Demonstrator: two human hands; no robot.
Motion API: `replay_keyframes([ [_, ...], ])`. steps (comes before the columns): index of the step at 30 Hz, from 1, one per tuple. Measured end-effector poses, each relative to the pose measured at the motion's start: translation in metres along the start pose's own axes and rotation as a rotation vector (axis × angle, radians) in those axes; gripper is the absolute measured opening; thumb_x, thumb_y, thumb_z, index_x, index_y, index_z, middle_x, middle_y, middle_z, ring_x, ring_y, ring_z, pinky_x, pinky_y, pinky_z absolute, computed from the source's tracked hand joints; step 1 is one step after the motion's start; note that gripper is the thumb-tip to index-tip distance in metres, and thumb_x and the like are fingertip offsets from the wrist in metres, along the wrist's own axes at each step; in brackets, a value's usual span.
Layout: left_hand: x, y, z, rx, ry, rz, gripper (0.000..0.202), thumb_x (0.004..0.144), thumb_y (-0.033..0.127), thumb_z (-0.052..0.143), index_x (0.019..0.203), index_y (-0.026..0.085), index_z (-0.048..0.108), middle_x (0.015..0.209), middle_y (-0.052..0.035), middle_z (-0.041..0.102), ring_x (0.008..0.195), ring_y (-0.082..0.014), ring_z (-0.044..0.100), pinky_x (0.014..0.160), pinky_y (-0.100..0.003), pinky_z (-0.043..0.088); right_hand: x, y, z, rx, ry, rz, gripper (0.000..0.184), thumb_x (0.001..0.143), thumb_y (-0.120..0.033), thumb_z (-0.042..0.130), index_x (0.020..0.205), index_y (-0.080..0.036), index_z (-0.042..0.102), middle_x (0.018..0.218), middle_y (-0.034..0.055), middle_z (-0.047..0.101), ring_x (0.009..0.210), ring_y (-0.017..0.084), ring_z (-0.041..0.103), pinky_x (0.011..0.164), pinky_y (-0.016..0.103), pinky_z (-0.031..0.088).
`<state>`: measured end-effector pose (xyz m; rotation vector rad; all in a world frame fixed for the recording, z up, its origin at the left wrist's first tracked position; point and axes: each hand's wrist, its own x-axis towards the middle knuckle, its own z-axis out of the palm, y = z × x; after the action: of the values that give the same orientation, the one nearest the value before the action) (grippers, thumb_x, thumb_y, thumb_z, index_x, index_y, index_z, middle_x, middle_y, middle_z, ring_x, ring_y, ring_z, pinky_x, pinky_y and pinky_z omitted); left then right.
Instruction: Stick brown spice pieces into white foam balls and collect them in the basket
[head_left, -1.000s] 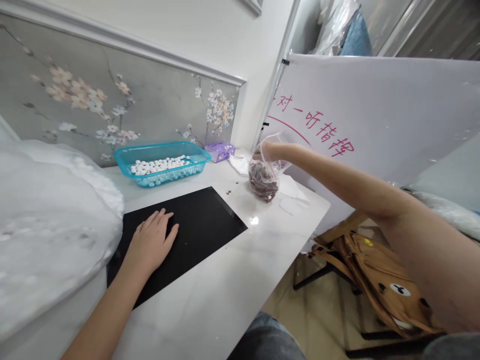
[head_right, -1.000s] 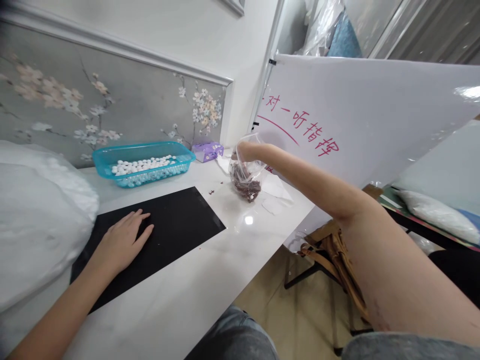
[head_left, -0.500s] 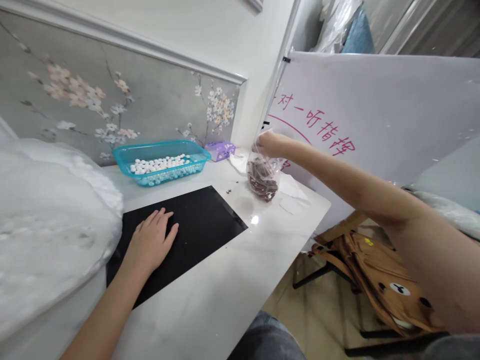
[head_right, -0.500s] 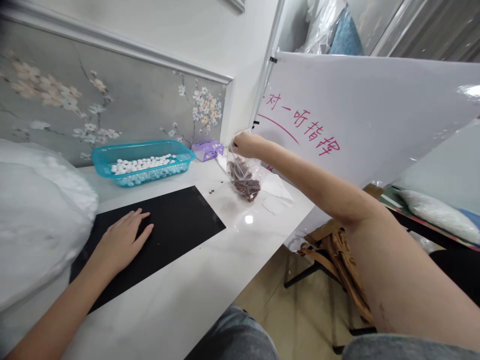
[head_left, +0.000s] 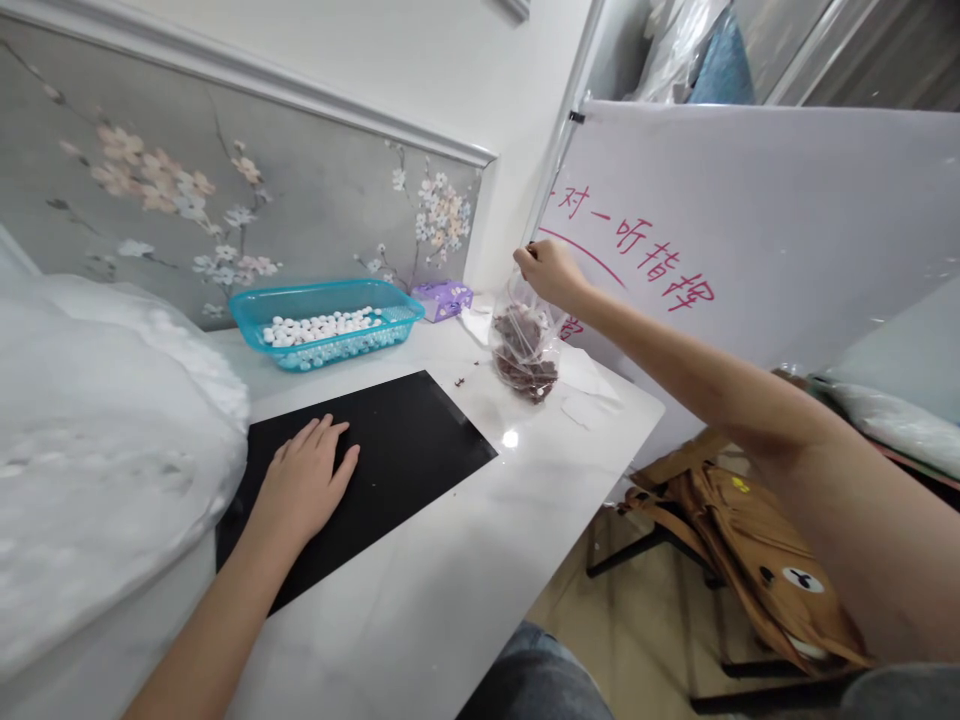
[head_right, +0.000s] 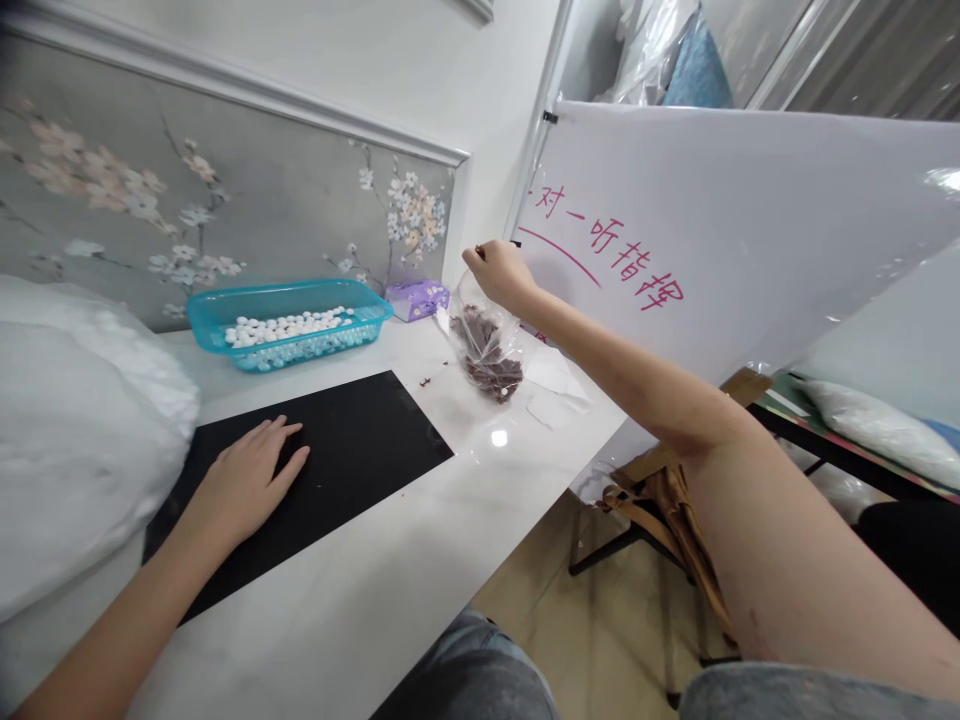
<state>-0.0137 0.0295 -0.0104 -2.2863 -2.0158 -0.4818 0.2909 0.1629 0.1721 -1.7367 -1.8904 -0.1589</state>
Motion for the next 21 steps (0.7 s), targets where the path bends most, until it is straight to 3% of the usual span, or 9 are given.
replay_keyframes([
  [5, 0.0, 0.0, 0.0, 0.008, 0.004, -0.001, 0.05, 0.086, 0.037, 0.031, 0.12, 0.009, 0.055, 0.135, -0.0168, 0.048, 0.127, -0.0303, 0.04, 0.101, -0.047, 0.035, 0.003, -0.004, 0.004, 0.154, -0.029, 0.067, 0.032, 0.085, -0.028, 0.031, 0.055, -0.018, 0.038, 0.049, -0.0003, 0.039, 0.047, 0.009, 0.039, 0.048, 0.021, 0.032],
  [12, -0.001, -0.002, -0.001, 0.002, -0.025, -0.011, 0.05, 0.087, 0.037, 0.031, 0.122, 0.009, 0.053, 0.136, -0.0162, 0.047, 0.128, -0.0294, 0.039, 0.102, -0.046, 0.034, 0.002, -0.02, 0.013, 0.699, -0.331, 0.302, 0.027, 0.085, -0.028, 0.03, 0.059, -0.021, 0.029, 0.048, -0.0044, 0.033, 0.039, 0.007, 0.025, 0.036, 0.018, 0.018],
  [16, -0.002, -0.001, -0.002, -0.009, 0.006, -0.012, 0.047, 0.087, 0.036, 0.033, 0.12, 0.011, 0.055, 0.134, -0.0158, 0.049, 0.127, -0.0296, 0.041, 0.101, -0.047, 0.035, -0.01, -0.04, 0.025, 0.783, -0.488, 0.259, 0.023, 0.086, -0.025, 0.026, 0.063, -0.022, 0.024, 0.051, -0.0062, 0.028, 0.039, 0.007, 0.021, 0.034, 0.017, 0.013],
  [21, -0.004, 0.001, -0.004, -0.006, -0.008, -0.007, 0.047, 0.088, 0.036, 0.031, 0.121, 0.011, 0.054, 0.136, -0.0158, 0.047, 0.128, -0.0292, 0.04, 0.101, -0.046, 0.034, -0.025, -0.062, 0.046, 0.737, -0.586, 0.182, 0.024, 0.085, -0.021, 0.025, 0.06, -0.021, 0.024, 0.051, -0.0057, 0.028, 0.04, 0.006, 0.024, 0.034, 0.017, 0.017],
])
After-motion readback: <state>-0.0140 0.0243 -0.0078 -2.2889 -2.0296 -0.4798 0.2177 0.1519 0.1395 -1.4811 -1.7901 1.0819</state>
